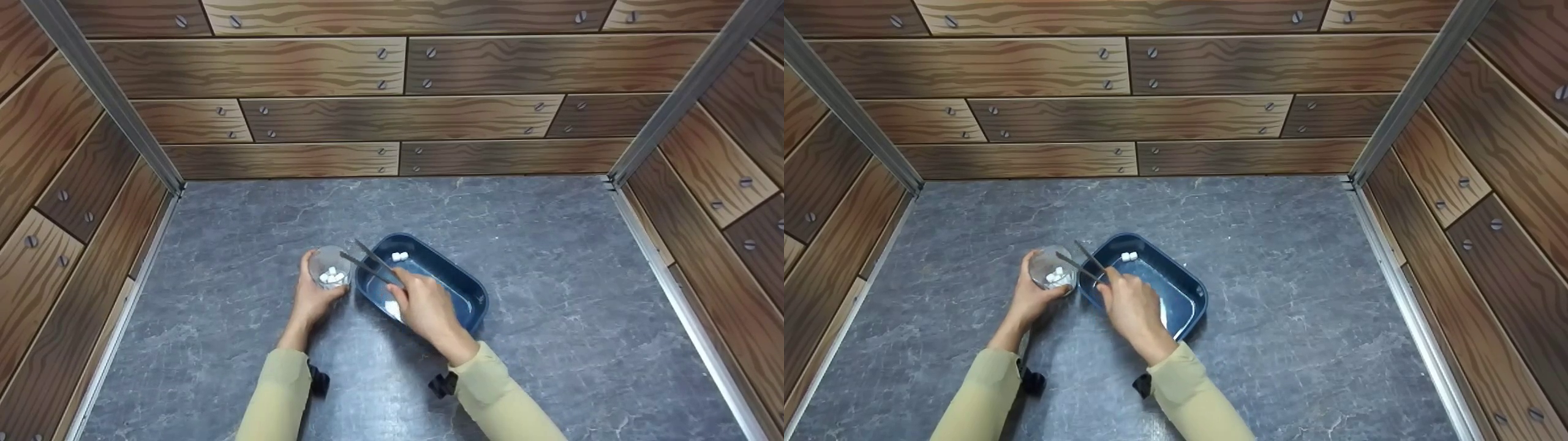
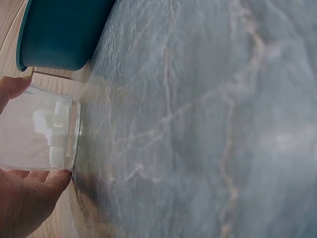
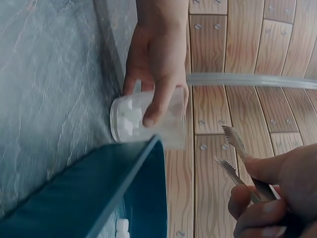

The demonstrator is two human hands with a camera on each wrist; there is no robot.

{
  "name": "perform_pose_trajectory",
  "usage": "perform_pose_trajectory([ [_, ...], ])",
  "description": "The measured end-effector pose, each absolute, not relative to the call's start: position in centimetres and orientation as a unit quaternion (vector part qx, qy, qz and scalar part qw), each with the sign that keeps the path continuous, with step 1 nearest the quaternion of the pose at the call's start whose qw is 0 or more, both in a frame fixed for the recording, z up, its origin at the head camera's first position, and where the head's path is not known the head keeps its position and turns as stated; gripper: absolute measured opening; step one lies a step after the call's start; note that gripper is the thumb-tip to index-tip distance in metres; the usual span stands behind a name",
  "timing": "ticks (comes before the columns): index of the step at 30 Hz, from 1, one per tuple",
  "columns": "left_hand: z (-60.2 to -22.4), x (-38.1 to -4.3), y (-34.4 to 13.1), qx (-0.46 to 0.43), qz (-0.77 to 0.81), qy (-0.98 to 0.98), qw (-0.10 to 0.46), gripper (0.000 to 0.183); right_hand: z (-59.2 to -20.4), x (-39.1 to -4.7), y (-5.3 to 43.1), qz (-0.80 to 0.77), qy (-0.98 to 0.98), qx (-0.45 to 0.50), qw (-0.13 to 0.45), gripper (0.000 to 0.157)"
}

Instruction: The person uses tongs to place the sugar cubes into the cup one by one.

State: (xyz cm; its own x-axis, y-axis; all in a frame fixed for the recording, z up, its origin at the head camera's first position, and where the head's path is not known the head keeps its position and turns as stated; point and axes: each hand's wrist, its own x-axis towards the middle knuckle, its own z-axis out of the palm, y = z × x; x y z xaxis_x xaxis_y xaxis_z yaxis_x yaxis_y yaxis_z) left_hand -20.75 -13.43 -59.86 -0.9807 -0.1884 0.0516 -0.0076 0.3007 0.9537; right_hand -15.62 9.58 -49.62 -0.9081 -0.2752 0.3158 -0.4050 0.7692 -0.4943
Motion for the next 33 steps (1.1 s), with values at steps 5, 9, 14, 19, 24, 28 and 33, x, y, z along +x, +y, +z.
perform_pose_trajectory([
  [5, -59.9, -20.8, -13.4, 0.055, -0.592, -0.799, 0.084, 0.101, -49.7, -16.1, 11.1, 0.290, -0.941, 0.144, 0.093, 0.019],
  [9, -59.8, -20.7, -13.4, 0.054, -0.593, -0.798, 0.088, 0.101, -50.0, -16.5, 12.2, 0.278, -0.949, 0.113, 0.092, 0.019],
  [14, -59.9, -20.8, -13.4, 0.051, -0.593, -0.798, 0.094, 0.100, -50.5, -16.9, 13.4, 0.249, -0.959, 0.092, 0.098, 0.026],
  [19, -60.0, -20.8, -13.4, 0.047, -0.596, -0.796, 0.095, 0.101, -51.1, -17.2, 14.2, 0.225, -0.968, 0.070, 0.087, 0.028],
  [24, -59.9, -20.7, -13.4, 0.060, -0.591, -0.800, 0.081, 0.103, -51.8, -17.5, 14.7, 0.212, -0.973, 0.052, 0.074, 0.026],
  [28, -59.8, -20.7, -13.4, 0.073, -0.589, -0.802, 0.070, 0.104, -52.2, -17.7, 15.0, 0.207, -0.976, 0.044, 0.057, 0.026],
  [33, -59.8, -20.7, -13.4, 0.065, -0.592, -0.799, 0.080, 0.103, -52.5, -17.9, 15.2, 0.200, -0.978, 0.032, 0.042, 0.024],
])
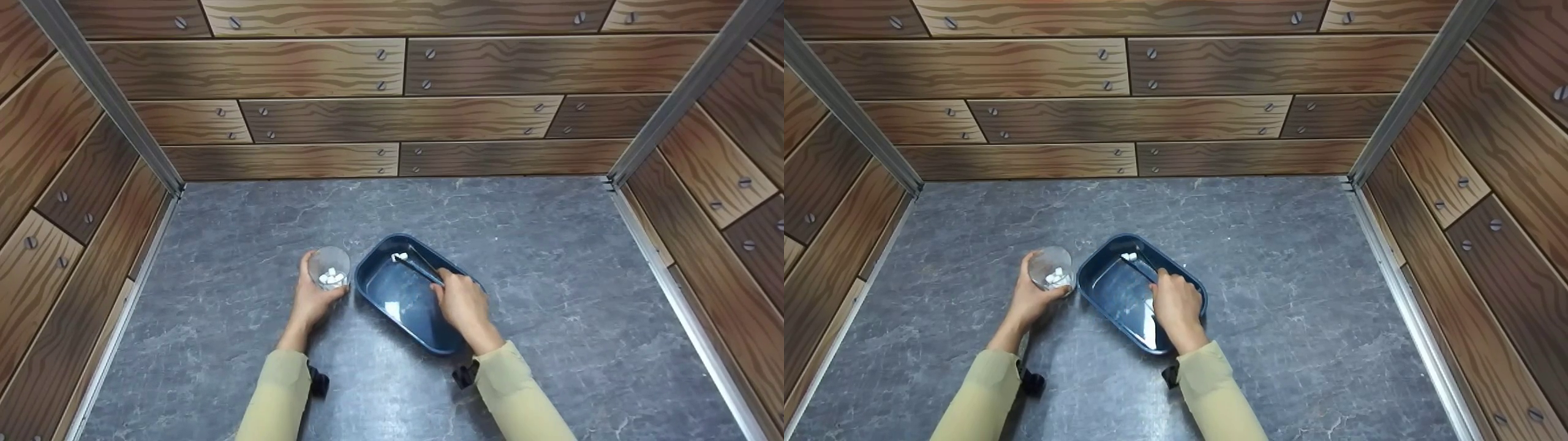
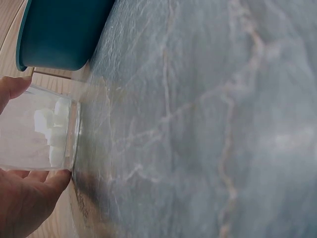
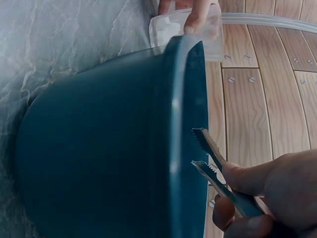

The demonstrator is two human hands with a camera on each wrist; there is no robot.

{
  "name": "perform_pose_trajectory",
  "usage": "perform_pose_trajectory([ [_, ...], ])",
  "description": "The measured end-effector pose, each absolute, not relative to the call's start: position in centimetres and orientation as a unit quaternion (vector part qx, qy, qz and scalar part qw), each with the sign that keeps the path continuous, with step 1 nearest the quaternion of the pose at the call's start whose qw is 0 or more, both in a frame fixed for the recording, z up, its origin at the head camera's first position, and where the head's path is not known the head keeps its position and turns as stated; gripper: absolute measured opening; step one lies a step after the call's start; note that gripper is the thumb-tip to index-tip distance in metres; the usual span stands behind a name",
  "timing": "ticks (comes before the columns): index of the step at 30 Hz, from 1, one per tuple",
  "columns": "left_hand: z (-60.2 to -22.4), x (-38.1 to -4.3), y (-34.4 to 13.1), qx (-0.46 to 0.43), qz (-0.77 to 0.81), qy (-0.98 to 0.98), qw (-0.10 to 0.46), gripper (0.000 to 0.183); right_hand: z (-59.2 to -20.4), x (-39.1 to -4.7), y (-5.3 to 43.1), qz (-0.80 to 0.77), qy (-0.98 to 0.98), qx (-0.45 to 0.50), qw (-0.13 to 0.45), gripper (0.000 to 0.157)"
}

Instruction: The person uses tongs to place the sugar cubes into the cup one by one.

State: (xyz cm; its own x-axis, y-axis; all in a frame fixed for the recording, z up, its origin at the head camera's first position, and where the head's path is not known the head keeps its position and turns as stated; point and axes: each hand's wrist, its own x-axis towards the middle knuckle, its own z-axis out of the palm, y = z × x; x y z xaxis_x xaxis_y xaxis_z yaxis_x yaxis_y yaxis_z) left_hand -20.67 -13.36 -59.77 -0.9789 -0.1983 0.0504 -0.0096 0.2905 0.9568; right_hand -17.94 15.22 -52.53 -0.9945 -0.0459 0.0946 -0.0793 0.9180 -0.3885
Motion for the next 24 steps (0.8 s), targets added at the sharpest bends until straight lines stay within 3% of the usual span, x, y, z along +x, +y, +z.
perform_pose_trajectory([
  [10, -59.96, -20.67, -13.31, 0.056, -0.596, -0.796, 0.090, 0.103, -52.85, -18.25, 15.35, 0.183, -0.983, 0.022, 0.022, 0.016],
  [24, -59.82, -20.68, -13.45, 0.065, -0.584, -0.806, 0.075, 0.102, -53.35, -18.64, 15.15, 0.160, -0.987, 0.007, 0.006, 0.025],
])
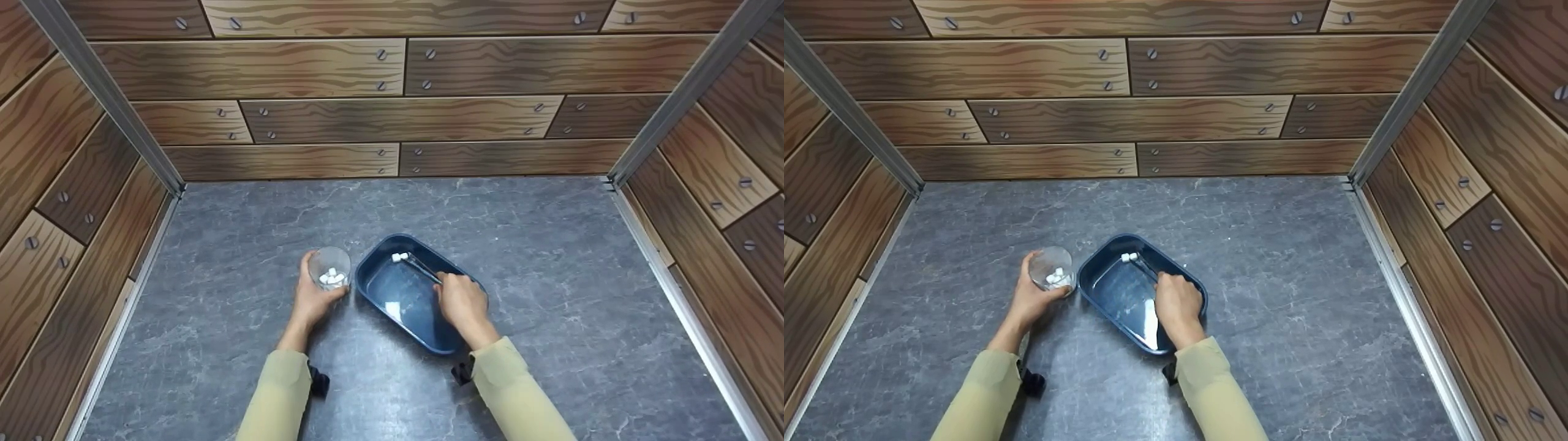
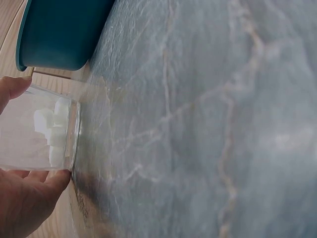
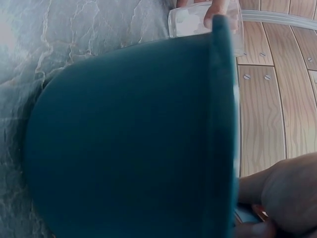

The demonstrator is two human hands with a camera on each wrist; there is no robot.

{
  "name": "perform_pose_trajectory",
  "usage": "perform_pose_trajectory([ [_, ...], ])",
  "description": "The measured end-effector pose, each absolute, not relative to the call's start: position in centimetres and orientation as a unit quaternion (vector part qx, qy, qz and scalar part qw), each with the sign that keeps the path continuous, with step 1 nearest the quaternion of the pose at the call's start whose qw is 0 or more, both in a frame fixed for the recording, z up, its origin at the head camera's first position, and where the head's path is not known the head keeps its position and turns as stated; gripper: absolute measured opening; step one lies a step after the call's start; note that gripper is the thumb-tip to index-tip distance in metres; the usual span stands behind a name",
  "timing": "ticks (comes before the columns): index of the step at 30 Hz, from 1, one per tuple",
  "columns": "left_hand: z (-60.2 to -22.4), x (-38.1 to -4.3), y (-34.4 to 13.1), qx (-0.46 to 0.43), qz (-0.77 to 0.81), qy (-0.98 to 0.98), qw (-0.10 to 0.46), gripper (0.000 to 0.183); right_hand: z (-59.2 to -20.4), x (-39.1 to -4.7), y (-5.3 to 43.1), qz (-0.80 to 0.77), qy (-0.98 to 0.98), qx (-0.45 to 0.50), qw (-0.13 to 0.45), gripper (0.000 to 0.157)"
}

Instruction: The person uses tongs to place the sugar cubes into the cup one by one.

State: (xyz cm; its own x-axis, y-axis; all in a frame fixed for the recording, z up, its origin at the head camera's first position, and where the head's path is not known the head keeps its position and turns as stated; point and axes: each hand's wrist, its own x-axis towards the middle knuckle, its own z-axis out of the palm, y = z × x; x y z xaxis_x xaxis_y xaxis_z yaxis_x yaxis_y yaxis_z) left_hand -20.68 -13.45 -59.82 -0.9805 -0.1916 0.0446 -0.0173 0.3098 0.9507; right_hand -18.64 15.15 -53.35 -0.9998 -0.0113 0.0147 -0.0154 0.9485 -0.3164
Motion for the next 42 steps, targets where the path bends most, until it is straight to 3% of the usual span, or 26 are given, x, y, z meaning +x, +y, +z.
perform_pose_trajectory([
  [42, -59.9, -20.8, -13.4, 0.062, -0.596, -0.797, 0.074, 0.102, -54.1, -19.7, 14.3, 0.127, -0.990, 0.034, 0.048, 0.012],
])
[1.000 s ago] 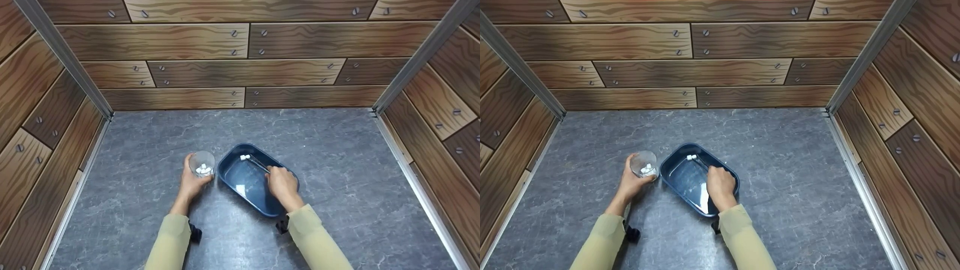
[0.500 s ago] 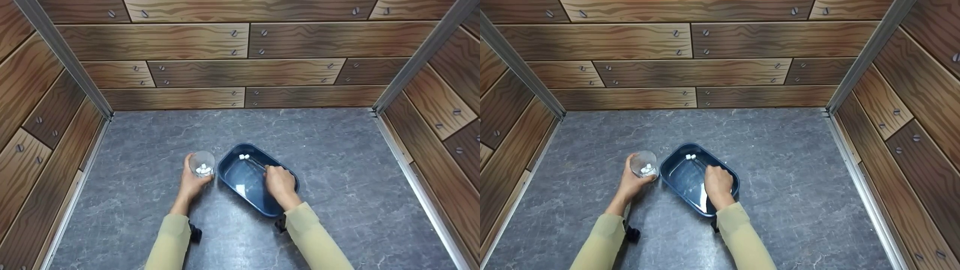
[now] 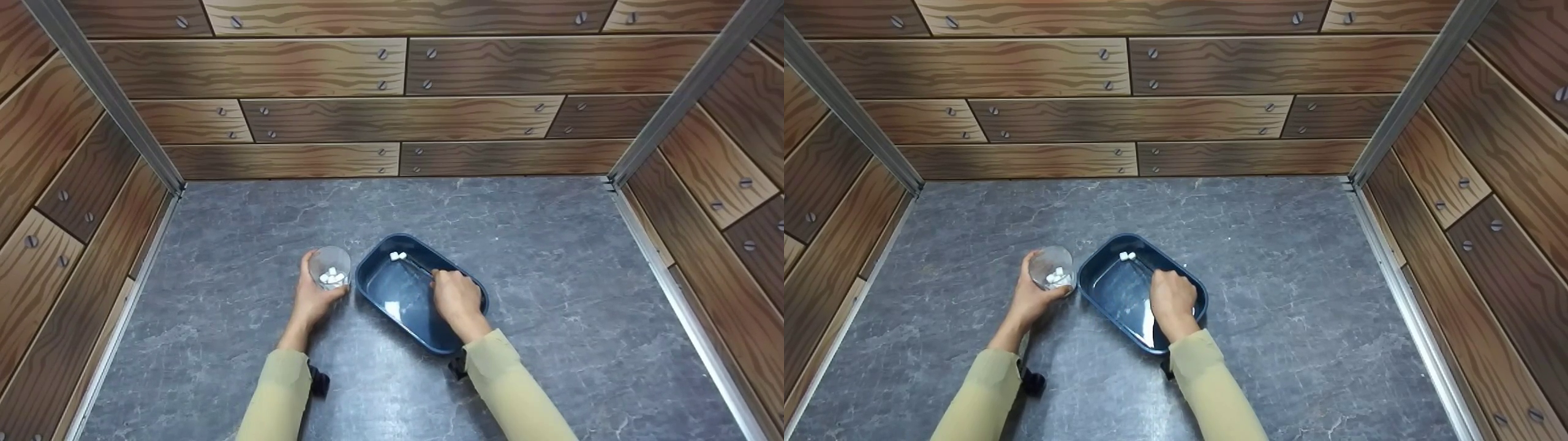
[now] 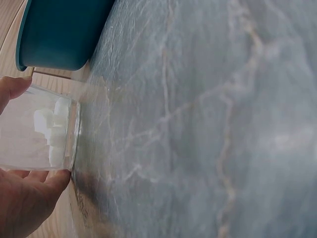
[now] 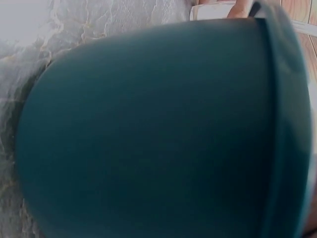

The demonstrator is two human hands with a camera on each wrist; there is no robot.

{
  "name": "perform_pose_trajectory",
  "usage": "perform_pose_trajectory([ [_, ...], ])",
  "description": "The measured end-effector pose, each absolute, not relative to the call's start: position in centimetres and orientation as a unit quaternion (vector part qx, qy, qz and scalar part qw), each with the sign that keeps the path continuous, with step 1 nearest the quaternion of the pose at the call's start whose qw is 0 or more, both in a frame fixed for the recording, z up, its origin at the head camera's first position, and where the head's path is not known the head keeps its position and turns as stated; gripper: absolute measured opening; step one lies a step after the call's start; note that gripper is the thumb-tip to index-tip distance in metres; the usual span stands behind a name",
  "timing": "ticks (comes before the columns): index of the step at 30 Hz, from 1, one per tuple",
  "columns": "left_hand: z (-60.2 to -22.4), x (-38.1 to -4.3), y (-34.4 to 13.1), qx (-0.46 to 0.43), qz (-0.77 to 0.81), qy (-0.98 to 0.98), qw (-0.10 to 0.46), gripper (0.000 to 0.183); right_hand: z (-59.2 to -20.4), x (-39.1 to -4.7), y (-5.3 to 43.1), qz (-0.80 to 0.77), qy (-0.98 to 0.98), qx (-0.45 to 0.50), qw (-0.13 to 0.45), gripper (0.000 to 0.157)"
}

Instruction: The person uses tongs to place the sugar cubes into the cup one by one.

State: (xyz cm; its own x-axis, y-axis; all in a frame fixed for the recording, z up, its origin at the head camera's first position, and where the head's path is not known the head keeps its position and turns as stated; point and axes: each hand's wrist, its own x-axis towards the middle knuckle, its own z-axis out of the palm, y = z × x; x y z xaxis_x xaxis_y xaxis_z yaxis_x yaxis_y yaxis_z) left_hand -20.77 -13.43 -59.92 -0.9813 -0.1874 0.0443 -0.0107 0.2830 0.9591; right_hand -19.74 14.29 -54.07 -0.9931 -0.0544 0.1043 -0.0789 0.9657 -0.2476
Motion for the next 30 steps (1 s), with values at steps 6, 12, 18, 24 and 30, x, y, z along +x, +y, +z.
perform_pose_trajectory([
  [6, -59.9, -20.8, -13.4, 0.057, -0.599, -0.795, 0.081, 0.102, -54.1, -19.7, 14.3, 0.129, -0.990, 0.034, 0.051, 0.012],
  [12, -59.9, -20.7, -13.4, 0.058, -0.599, -0.794, 0.081, 0.102, -54.0, -19.6, 14.3, 0.128, -0.990, 0.034, 0.048, 0.014],
  [18, -60.1, -20.7, -13.4, 0.055, -0.599, -0.794, 0.084, 0.103, -53.8, -19.3, 14.4, 0.133, -0.990, 0.033, 0.045, 0.016],
  [24, -60.0, -20.7, -13.4, 0.051, -0.599, -0.794, 0.089, 0.102, -53.9, -18.8, 14.6, 0.128, -0.989, 0.043, 0.058, 0.014],
  [30, -60.0, -20.7, -13.3, 0.049, -0.598, -0.794, 0.093, 0.102, -53.9, -18.5, 14.9, 0.125, -0.990, 0.039, 0.051, 0.015],
])
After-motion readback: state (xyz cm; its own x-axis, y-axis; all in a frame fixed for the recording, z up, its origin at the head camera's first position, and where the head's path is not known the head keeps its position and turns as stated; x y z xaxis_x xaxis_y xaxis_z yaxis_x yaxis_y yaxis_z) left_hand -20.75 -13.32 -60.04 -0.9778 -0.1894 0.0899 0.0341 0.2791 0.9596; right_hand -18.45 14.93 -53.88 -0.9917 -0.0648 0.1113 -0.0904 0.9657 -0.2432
